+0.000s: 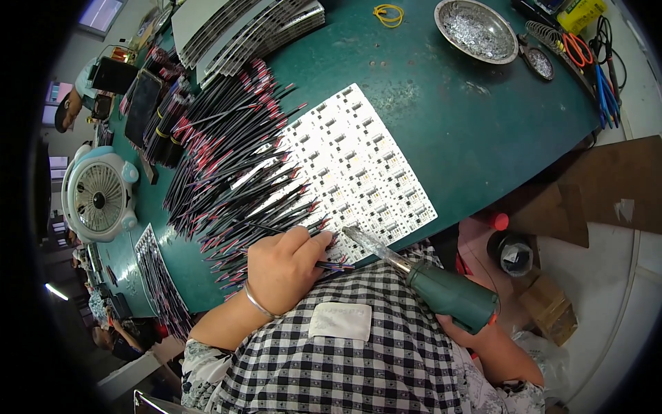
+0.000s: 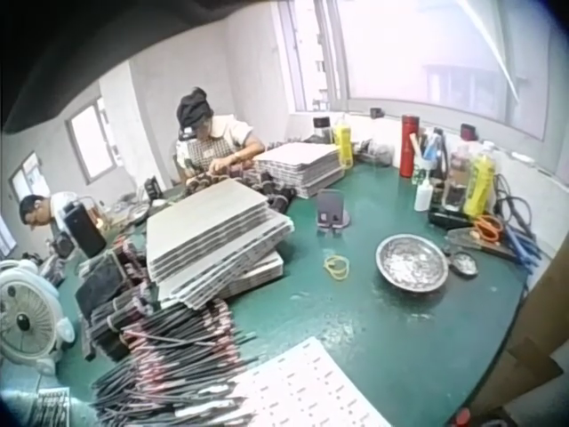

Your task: The person positions wires onto a circuit board and solders them using a soldering iron.

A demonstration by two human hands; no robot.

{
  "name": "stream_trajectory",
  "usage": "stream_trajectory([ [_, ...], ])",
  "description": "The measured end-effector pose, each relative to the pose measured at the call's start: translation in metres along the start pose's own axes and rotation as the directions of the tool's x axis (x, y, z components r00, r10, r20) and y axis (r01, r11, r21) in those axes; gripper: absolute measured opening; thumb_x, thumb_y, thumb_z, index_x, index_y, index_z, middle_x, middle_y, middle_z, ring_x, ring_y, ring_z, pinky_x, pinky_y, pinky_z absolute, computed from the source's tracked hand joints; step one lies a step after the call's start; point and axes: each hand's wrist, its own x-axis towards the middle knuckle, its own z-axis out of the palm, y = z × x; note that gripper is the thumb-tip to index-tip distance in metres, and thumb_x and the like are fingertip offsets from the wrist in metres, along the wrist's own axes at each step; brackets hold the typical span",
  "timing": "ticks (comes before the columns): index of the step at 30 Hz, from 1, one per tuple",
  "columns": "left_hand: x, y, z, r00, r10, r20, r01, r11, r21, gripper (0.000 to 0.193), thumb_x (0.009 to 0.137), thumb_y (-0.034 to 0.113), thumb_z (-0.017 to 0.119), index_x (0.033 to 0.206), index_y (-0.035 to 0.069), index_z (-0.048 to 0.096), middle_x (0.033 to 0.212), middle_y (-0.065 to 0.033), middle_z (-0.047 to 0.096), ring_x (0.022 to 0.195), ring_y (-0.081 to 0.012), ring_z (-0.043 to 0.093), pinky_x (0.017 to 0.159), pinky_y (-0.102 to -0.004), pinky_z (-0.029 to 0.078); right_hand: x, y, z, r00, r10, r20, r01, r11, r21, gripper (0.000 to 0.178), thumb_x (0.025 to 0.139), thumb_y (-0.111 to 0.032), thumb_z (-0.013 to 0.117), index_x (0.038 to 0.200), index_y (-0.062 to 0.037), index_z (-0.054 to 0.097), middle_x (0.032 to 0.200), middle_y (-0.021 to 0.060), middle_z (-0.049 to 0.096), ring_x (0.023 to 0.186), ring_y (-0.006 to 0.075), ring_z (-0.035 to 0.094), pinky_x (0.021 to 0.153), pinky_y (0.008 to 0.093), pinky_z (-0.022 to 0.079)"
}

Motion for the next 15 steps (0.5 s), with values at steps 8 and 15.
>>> stream_trajectory([
  [8,0.003,-0.002,0.001,1.000,0.010,-0.006,-0.010,0.997,-0.075,0.036,0.060,0.010,0.075,0.096,0.013,0.069,0.069,0.0005,0.051,0.055,-0.0169,0.056,0.049,-0.0304,0.046,0.001,-0.005,0.001,1.000,0.006,-0.011,-0.005,1.000,0.029,0.026,0.080,-0.010,0.069,0.103,0.0024,0.066,0.100,0.0155,0.068,0.090,0.0283,0.068,0.080,0.0348,0.052],
  [15,0.003,0.003,-0.003,0.998,0.062,0.034,-0.063,0.998,0.028,0.036,0.063,0.014,0.074,0.098,0.013,0.069,0.072,-0.0005,0.050,0.057,-0.0167,0.055,0.049,-0.0306,0.044,0.011,-0.008,-0.005,0.995,-0.067,0.070,0.071,0.996,-0.059,0.023,0.084,-0.013,0.066,0.101,0.0009,0.067,0.095,0.0131,0.069,0.086,0.0280,0.068,0.078,0.0352,0.053],
])
